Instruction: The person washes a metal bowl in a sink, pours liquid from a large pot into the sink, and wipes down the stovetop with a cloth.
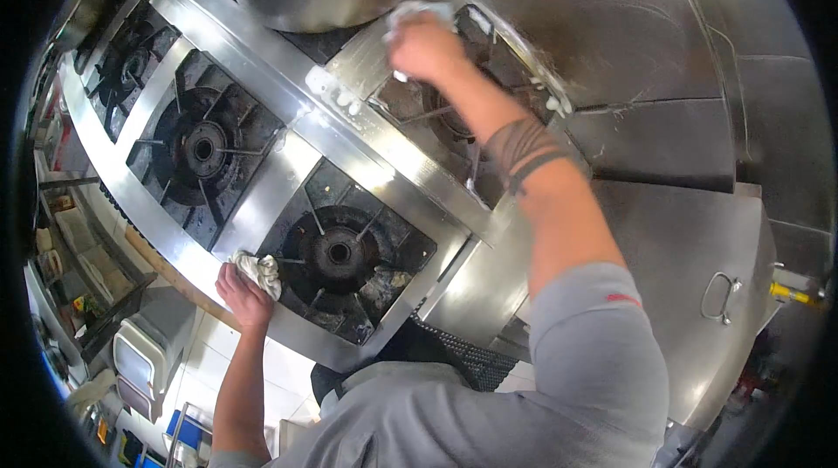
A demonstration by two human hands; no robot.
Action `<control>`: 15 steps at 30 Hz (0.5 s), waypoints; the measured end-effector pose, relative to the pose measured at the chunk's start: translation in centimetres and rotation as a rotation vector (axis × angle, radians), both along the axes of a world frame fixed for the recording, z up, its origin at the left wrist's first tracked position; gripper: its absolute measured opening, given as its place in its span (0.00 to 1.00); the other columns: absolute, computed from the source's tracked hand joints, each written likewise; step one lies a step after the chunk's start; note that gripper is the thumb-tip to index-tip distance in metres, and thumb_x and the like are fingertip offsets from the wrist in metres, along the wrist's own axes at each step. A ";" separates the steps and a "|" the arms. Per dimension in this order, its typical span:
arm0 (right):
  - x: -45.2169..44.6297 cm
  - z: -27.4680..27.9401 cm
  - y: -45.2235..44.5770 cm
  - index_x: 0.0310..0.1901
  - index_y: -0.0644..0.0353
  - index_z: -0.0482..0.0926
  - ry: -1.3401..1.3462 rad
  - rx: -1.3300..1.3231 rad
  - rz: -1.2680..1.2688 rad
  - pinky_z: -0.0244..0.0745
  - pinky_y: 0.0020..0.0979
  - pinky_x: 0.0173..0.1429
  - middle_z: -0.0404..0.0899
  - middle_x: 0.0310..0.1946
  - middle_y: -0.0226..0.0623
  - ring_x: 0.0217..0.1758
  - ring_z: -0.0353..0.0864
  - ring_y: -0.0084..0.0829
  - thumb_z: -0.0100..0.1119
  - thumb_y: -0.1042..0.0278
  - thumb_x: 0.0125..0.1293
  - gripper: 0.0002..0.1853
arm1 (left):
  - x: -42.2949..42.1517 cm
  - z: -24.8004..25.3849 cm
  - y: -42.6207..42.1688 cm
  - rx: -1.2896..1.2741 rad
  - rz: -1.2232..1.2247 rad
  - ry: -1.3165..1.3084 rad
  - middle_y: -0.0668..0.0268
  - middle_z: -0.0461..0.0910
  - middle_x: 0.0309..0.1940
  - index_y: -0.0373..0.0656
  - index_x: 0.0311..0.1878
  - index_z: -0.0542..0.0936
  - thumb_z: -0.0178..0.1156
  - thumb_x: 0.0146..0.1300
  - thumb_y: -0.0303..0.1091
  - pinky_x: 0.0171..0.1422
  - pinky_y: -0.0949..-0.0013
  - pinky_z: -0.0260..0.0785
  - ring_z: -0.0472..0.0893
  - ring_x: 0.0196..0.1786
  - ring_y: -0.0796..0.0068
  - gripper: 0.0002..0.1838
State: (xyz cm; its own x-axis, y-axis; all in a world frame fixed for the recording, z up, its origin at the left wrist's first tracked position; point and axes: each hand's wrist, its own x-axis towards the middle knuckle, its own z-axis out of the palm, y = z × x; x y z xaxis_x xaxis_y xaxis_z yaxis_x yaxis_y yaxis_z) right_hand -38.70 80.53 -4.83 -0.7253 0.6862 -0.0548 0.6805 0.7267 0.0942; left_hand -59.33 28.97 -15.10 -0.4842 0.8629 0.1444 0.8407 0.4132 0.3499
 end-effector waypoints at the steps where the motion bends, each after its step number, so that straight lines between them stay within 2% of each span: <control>1: -1.7 2.7 -4.7 0.42 0.64 0.84 0.004 -0.249 -0.144 0.75 0.45 0.61 0.84 0.46 0.51 0.57 0.79 0.48 0.48 0.59 0.68 0.18 | -0.2 -0.5 -0.3 -0.025 0.008 -0.006 0.40 0.70 0.58 0.28 0.63 0.65 0.47 0.65 0.32 0.67 0.41 0.58 0.69 0.61 0.39 0.25; 2: -2.2 2.1 -7.4 0.41 0.62 0.85 0.039 -0.118 0.026 0.74 0.46 0.63 0.84 0.47 0.52 0.60 0.78 0.46 0.48 0.58 0.67 0.18 | 0.0 -0.7 -0.2 -0.018 0.000 -0.008 0.40 0.70 0.58 0.28 0.63 0.65 0.47 0.65 0.32 0.67 0.41 0.58 0.69 0.61 0.39 0.25; 3: -3.3 2.0 -9.6 0.41 0.61 0.85 -0.057 -0.201 0.104 0.73 0.46 0.64 0.83 0.49 0.50 0.61 0.76 0.46 0.48 0.58 0.66 0.18 | 0.0 -0.6 -0.2 -0.013 -0.009 0.019 0.40 0.70 0.58 0.28 0.63 0.65 0.47 0.66 0.33 0.67 0.41 0.58 0.69 0.61 0.38 0.25; 4: -3.4 3.1 -11.6 0.41 0.61 0.85 0.032 -0.275 0.217 0.73 0.45 0.64 0.82 0.50 0.51 0.61 0.76 0.45 0.49 0.60 0.65 0.17 | 0.0 -0.6 -0.2 -0.008 -0.018 0.051 0.39 0.70 0.58 0.28 0.63 0.65 0.47 0.66 0.33 0.67 0.41 0.58 0.69 0.61 0.38 0.25; 6: -2.4 2.7 -10.3 0.39 0.66 0.85 0.009 -0.309 0.177 0.76 0.43 0.61 0.84 0.49 0.49 0.58 0.78 0.46 0.54 0.63 0.58 0.17 | 0.0 -1.0 -0.4 -0.001 0.008 0.024 0.39 0.70 0.58 0.27 0.63 0.65 0.47 0.67 0.34 0.66 0.41 0.58 0.69 0.60 0.37 0.26; 8: -0.4 2.3 -5.9 0.35 0.61 0.86 0.076 -0.224 0.009 0.79 0.44 0.56 0.84 0.44 0.51 0.52 0.82 0.48 0.54 0.63 0.56 0.14 | -0.2 -0.9 -0.6 -0.005 0.006 0.024 0.39 0.69 0.58 0.28 0.64 0.65 0.47 0.66 0.35 0.66 0.42 0.58 0.69 0.60 0.37 0.26; 10: 1.9 2.0 0.7 0.33 0.57 0.85 0.095 -0.142 -0.003 0.80 0.47 0.51 0.85 0.39 0.50 0.43 0.84 0.50 0.55 0.62 0.55 0.12 | -0.2 -1.3 -0.6 -0.031 0.031 -0.023 0.40 0.69 0.58 0.28 0.64 0.65 0.48 0.66 0.37 0.67 0.42 0.57 0.68 0.61 0.37 0.27; 13: 4.9 -0.7 9.6 0.36 0.54 0.86 0.145 0.087 -0.087 0.81 0.47 0.48 0.85 0.35 0.47 0.38 0.85 0.51 0.57 0.60 0.53 0.13 | -0.3 -1.7 -0.9 -0.018 0.035 -0.039 0.40 0.69 0.59 0.29 0.63 0.66 0.49 0.62 0.36 0.67 0.42 0.57 0.68 0.61 0.37 0.28; 15: 4.3 -1.2 10.7 0.37 0.54 0.87 0.146 0.131 -0.097 0.82 0.47 0.48 0.86 0.34 0.47 0.36 0.85 0.51 0.58 0.59 0.52 0.14 | -0.3 -1.4 -0.8 -0.003 0.028 -0.028 0.40 0.69 0.58 0.29 0.63 0.67 0.50 0.59 0.34 0.67 0.42 0.57 0.68 0.60 0.36 0.29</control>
